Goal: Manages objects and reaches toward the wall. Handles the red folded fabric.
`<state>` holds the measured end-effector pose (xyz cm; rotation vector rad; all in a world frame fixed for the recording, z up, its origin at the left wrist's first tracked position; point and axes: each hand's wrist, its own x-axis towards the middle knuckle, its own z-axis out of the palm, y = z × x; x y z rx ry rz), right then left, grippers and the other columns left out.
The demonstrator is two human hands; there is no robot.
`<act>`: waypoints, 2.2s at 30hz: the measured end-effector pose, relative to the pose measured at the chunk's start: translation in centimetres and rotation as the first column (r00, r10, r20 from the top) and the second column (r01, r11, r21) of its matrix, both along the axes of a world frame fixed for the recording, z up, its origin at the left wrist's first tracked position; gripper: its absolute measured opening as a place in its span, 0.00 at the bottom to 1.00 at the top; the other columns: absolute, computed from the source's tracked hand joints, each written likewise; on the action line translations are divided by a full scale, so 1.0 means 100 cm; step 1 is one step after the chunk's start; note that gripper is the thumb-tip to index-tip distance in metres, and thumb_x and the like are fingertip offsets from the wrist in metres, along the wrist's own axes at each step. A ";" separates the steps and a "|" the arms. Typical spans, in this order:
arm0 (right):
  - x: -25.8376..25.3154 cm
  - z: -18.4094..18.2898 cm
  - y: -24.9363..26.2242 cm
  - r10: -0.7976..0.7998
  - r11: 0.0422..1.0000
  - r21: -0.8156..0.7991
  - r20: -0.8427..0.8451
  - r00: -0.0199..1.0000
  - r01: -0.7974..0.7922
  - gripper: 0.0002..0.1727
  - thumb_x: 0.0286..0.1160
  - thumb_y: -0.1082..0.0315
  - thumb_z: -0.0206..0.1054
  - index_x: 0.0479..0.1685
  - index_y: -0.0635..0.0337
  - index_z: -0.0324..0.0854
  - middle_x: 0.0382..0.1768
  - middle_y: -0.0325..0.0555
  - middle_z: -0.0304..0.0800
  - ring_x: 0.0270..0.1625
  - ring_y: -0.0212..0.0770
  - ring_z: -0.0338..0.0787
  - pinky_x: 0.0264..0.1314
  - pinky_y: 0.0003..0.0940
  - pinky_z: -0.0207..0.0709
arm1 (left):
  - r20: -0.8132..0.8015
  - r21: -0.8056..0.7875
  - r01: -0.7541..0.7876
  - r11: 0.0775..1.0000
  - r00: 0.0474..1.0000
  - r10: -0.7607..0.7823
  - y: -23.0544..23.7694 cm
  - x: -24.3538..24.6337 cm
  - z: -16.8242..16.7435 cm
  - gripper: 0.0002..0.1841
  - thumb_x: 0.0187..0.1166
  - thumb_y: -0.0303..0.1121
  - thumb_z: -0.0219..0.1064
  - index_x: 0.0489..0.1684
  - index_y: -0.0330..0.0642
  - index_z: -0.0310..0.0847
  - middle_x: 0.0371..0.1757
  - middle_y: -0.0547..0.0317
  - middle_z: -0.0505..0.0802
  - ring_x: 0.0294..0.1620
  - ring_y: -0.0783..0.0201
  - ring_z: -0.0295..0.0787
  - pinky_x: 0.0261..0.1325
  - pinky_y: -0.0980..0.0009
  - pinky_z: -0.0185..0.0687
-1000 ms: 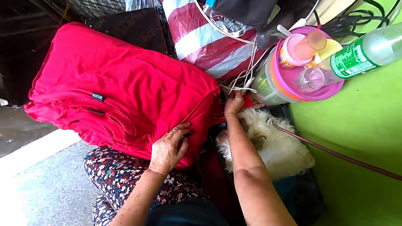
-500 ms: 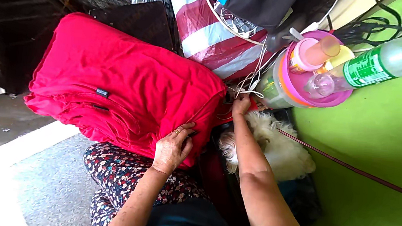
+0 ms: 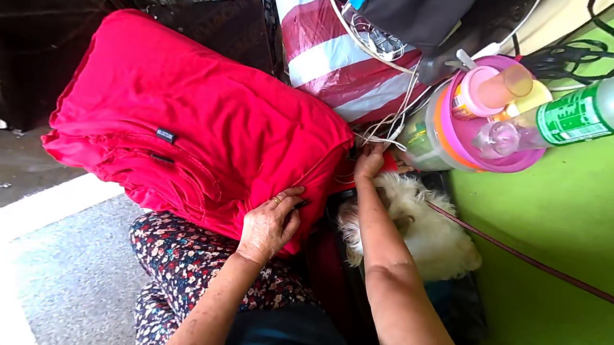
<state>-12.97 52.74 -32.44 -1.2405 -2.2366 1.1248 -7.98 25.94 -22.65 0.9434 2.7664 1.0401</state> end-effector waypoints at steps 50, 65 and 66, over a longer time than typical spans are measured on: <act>-0.080 0.276 0.150 0.000 0.962 0.222 0.575 0.818 -0.156 0.21 0.75 0.67 0.69 0.57 0.78 0.80 0.62 0.76 0.83 0.68 0.71 0.83 0.65 0.71 0.74 | -0.035 0.092 0.009 0.996 0.999 -0.006 0.001 0.002 -0.003 0.17 0.77 0.32 0.56 0.47 0.38 0.93 0.64 0.55 0.94 0.56 0.50 0.97 0.48 0.50 0.91; -0.103 0.233 0.201 -0.003 0.985 0.139 0.596 0.803 -0.099 0.34 0.64 0.62 0.83 0.67 0.76 0.78 0.67 0.75 0.81 0.73 0.68 0.80 0.73 0.67 0.70 | 0.000 0.118 0.007 0.993 1.000 -0.007 0.003 -0.005 -0.004 0.17 0.76 0.33 0.55 0.45 0.38 0.93 0.61 0.56 0.96 0.52 0.52 0.98 0.44 0.52 0.92; -0.103 0.231 0.202 0.012 0.987 0.120 0.591 0.807 -0.103 0.33 0.64 0.64 0.82 0.66 0.76 0.78 0.66 0.74 0.82 0.72 0.68 0.81 0.72 0.67 0.72 | -0.003 0.123 0.007 0.992 1.000 -0.007 0.003 -0.005 -0.005 0.17 0.76 0.33 0.55 0.44 0.38 0.93 0.61 0.55 0.96 0.52 0.52 0.98 0.44 0.52 0.92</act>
